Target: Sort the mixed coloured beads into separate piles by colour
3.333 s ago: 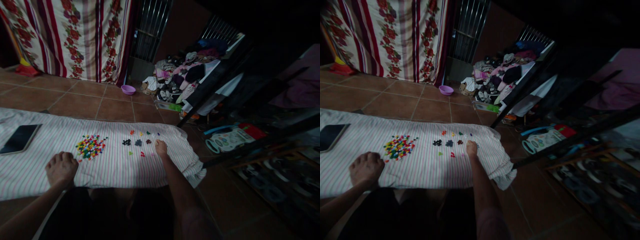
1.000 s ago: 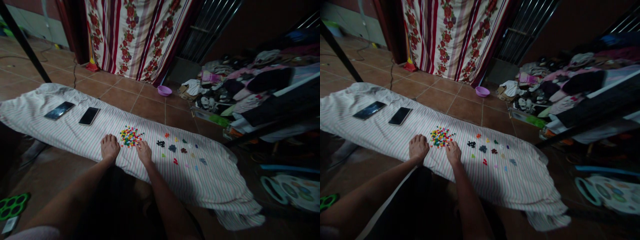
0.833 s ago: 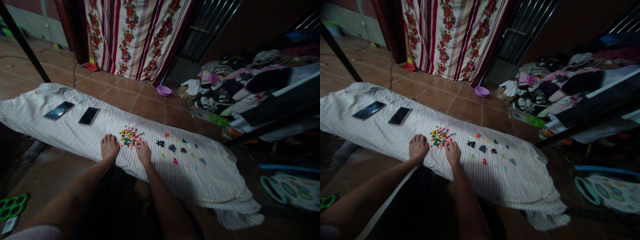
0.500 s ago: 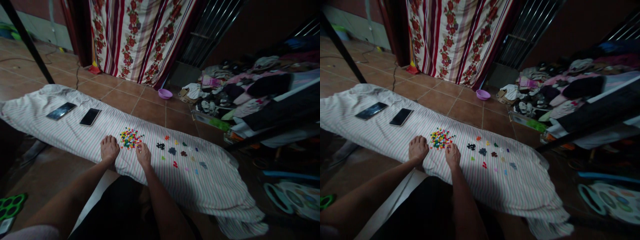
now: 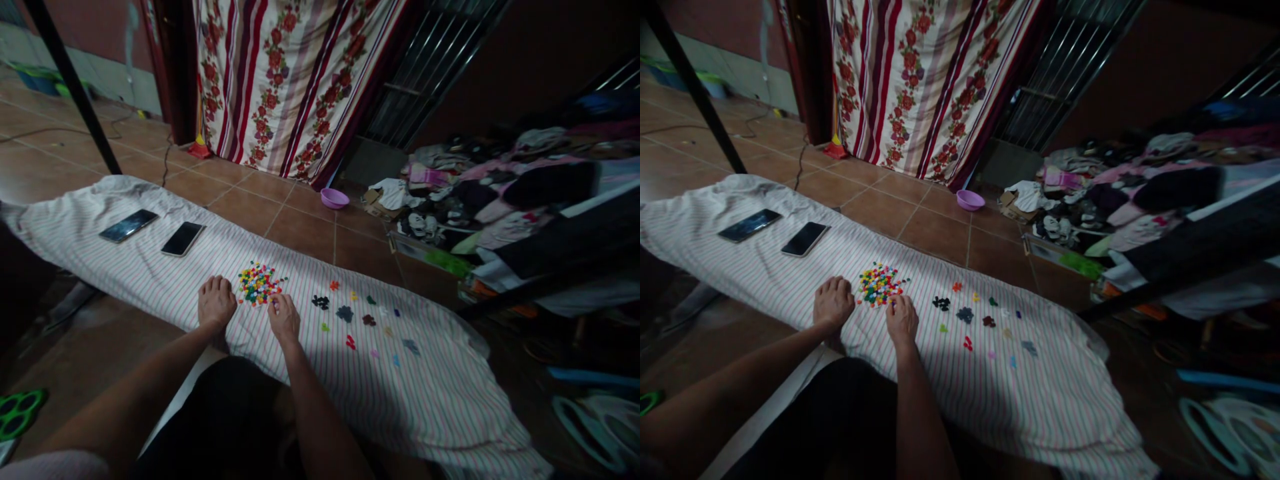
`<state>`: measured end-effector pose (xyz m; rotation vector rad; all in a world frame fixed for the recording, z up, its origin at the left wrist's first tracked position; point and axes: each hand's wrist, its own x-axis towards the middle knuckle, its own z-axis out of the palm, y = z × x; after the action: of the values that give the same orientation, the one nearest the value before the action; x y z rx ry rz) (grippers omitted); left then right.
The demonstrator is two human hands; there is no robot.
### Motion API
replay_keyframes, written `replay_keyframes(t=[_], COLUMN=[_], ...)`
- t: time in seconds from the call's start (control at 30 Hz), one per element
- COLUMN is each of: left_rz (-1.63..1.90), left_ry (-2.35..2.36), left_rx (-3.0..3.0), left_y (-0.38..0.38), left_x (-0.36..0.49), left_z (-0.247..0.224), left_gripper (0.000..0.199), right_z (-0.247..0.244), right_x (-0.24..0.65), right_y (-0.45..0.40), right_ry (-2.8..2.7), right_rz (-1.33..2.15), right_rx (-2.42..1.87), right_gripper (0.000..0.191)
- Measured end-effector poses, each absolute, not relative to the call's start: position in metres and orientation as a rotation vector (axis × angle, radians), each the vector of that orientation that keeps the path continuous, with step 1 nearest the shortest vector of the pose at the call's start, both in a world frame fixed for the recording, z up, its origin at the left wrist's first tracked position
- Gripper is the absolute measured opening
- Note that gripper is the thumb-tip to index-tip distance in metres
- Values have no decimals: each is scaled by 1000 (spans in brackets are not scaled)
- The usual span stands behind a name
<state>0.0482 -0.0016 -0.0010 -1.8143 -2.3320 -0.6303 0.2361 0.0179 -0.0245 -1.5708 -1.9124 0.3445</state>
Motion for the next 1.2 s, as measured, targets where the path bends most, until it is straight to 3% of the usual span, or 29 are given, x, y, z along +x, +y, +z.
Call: replay_keyframes(t=[0.77,1.2], left_rz=[-691,-542], left_ry=[-2351,-2311], left_rx=[-1848,-1839], left_y=[-3,-9], left_x=[47,50], left_z=[2,9], left_gripper=[27,28], right_z=[-33,-29], right_x=[245,248], right_y=[22,18], right_ry=[-1727,-1596], right_rz=[508,590], right_rx=[-1467,-1564], right_gripper=[23,21])
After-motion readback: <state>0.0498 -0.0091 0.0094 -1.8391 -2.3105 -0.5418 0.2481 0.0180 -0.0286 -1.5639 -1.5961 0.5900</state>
